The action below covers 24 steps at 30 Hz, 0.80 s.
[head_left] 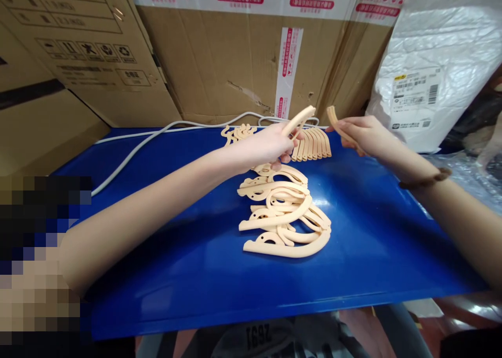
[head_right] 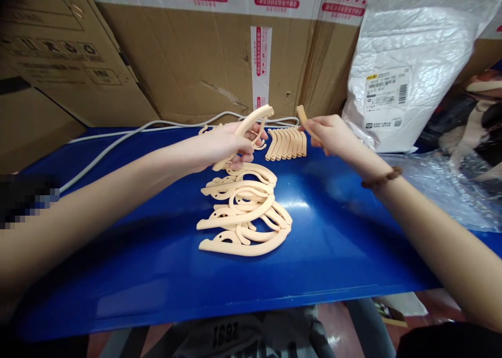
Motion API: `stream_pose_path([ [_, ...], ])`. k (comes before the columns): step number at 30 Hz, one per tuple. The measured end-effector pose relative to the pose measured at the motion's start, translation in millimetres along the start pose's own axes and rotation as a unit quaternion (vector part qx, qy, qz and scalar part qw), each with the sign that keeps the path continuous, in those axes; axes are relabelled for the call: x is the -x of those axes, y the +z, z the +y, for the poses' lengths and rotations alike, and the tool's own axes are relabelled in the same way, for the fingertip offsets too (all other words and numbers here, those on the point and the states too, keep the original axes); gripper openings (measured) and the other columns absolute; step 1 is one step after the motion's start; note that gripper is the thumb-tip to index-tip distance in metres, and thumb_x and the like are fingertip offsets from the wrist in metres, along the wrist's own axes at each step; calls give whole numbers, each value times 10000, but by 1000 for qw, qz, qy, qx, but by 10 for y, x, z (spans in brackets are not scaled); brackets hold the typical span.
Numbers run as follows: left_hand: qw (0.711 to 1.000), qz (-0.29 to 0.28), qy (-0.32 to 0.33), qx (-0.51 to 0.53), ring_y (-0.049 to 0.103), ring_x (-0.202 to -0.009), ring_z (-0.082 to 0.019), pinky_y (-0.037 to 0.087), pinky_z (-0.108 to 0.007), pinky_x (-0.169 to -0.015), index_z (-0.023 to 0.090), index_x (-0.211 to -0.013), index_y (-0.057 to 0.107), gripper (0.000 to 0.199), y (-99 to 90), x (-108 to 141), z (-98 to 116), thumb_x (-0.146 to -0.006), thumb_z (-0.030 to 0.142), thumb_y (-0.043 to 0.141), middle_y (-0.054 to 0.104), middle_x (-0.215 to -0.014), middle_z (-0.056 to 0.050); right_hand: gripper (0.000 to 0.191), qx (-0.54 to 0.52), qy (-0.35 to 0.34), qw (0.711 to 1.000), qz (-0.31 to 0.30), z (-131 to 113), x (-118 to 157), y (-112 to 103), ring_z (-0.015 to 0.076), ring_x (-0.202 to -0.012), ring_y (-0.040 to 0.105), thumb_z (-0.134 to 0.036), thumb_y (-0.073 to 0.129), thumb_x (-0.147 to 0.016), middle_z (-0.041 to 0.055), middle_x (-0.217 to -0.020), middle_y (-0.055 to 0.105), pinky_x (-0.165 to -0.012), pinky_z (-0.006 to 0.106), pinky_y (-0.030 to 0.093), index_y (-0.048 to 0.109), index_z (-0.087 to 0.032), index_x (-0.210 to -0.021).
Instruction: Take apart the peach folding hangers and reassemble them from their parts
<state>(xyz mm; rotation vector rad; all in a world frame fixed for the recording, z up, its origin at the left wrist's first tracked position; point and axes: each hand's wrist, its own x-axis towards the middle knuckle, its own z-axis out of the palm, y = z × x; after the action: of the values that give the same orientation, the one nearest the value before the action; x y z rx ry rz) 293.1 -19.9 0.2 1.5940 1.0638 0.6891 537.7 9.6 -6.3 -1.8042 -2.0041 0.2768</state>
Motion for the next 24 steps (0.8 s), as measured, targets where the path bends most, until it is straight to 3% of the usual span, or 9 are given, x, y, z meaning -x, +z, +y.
stream_pose_path([
  [2,1000,2,5,-11,469,-572,-54,313,-222,-469,148,-982,506,275,-37,-32,0,-773,-24,457,523,-904,-49,340,80,49,996,4,135,-146,-41,144,-494,533,-346,412,-1001,37,-655,614,-541,292,431,694,-156,-1017],
  [5,998,21,25,-45,504,-601,-68,334,-223,-480,149,-988,500,209,-68,-82,-15,-822,23,480,572,-961,-70,288,184,84,979,-7,253,-302,-24,268,-734,660,-338,515,-949,134,-717,671,-690,368,467,696,-116,-924],
  [9,997,45,14,-66,533,-642,-99,339,-240,-482,158,-1039,503,195,-75,-161,-86,-860,83,483,618,-1005,-78,365,273,91,957,-39,251,-396,149,375,-991,679,-360,497,-966,247,-955,716,-797,422,486,697,-64,-1041],
  [12,992,49,41,-105,602,-788,-144,418,-252,-581,171,-1032,516,182,-70,-262,-206,-857,121,503,658,-1046,-88,427,306,74,949,-25,218,-429,283,399,-1069,665,-394,472,-978,273,-1105,701,-831,450,497,689,-59,-1129],
  [16,968,36,109,-221,620,-916,-189,456,-302,-775,164,-1031,557,177,-47,-420,-379,-859,161,515,679,-1062,-91,439,320,45,947,-1,219,-454,357,397,-1064,673,-386,444,-986,256,-1131,707,-831,468,506,672,-77,-1199],
  [24,935,34,143,-321,628,-972,-218,441,-324,-823,142,-1135,566,277,6,-571,-392,-864,140,510,682,-1108,-104,416,280,36,959,-23,287,-435,361,360,-1057,682,-307,438,-968,237,-1139,715,-849,425,513,677,-71,-1213],
])
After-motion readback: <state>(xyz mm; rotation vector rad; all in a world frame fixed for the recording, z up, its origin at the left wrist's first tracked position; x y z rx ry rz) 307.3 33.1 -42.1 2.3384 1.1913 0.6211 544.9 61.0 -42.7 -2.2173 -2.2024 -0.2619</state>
